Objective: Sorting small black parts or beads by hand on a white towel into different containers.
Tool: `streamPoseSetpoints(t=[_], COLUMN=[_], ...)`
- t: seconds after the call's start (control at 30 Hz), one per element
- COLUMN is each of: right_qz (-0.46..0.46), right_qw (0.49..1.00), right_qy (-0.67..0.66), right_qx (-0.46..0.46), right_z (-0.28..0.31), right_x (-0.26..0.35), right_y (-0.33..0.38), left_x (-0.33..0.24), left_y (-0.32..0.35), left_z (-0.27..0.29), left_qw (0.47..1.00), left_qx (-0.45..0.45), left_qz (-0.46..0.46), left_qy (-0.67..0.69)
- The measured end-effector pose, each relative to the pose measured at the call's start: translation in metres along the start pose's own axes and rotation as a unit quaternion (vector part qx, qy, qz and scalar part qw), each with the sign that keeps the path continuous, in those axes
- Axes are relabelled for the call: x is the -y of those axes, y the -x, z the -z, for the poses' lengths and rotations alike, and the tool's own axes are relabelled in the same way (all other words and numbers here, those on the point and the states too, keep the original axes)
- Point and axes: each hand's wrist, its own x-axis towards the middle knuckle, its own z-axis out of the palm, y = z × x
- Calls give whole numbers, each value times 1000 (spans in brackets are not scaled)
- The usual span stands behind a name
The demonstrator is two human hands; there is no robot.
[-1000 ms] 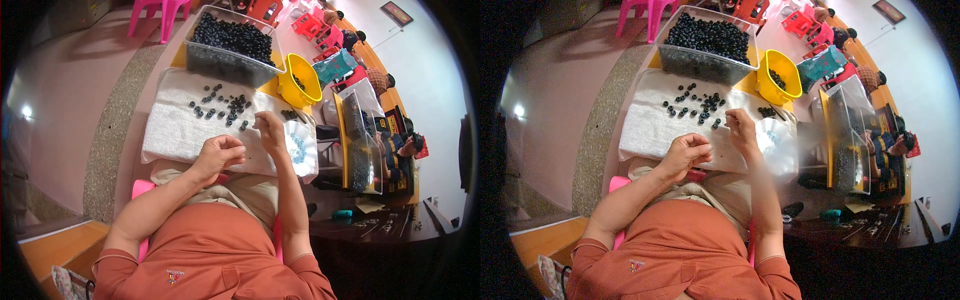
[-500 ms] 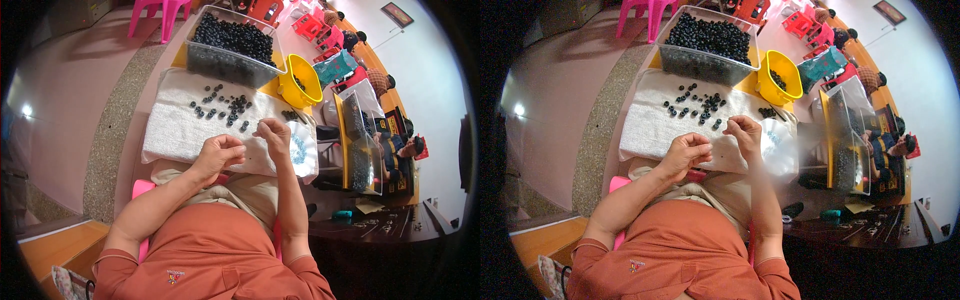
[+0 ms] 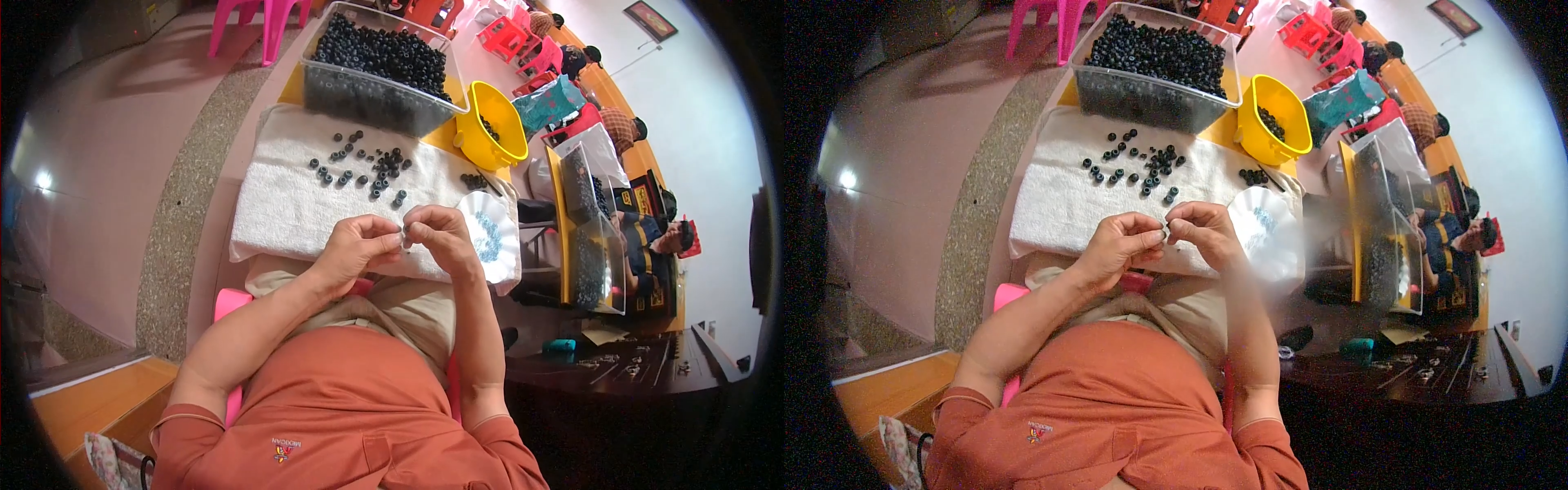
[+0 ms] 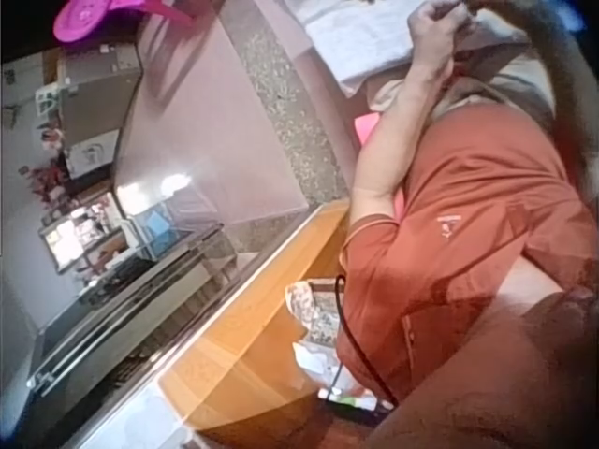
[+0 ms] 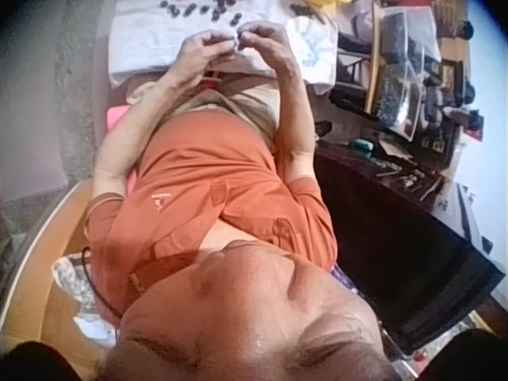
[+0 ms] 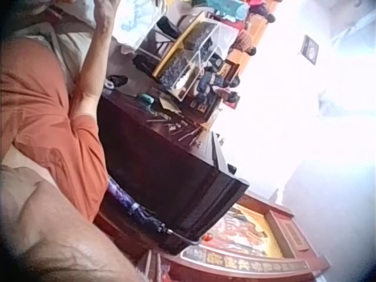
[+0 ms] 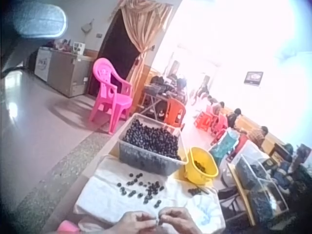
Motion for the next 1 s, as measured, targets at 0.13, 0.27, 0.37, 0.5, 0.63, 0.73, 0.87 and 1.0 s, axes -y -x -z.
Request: streamPoseSetpoints(t=[0.13, 0.27, 0.37, 0.5, 0.63, 0.73, 0.87, 1.0], right_qz=[-29, -55, -89, -93, -86, -82, -83, -93], right_qw=[999, 998, 995, 994, 994, 994, 995, 993], right_qy=[16, 19, 22, 38, 56, 48, 16, -48], right_qx=[18, 18, 29, 39, 41, 45, 53, 49], right_z=[0, -4, -5, -5, -4, -2, -2, -4], right_x=[0, 4, 12, 13, 8, 3, -1, -6], right_y=[1, 3, 5, 7, 7, 7, 6, 6], left_x=[-2, -3, -2, -2, 0, 0, 1, -1], left_y=[1, 1, 1, 1, 1, 2, 1, 2], left_z=[-2, -1, 1, 2, 2, 1, 1, 2], left_qw=[999, 997, 997, 996, 996, 996, 997, 996], left_qx=[13, 38, 49, 53, 51, 40, 28, 35], left_qz=[-5, -22, -21, -24, -23, -25, -29, -36], left_qy=[-31, -60, -58, -74, -69, -73, -70, -68])
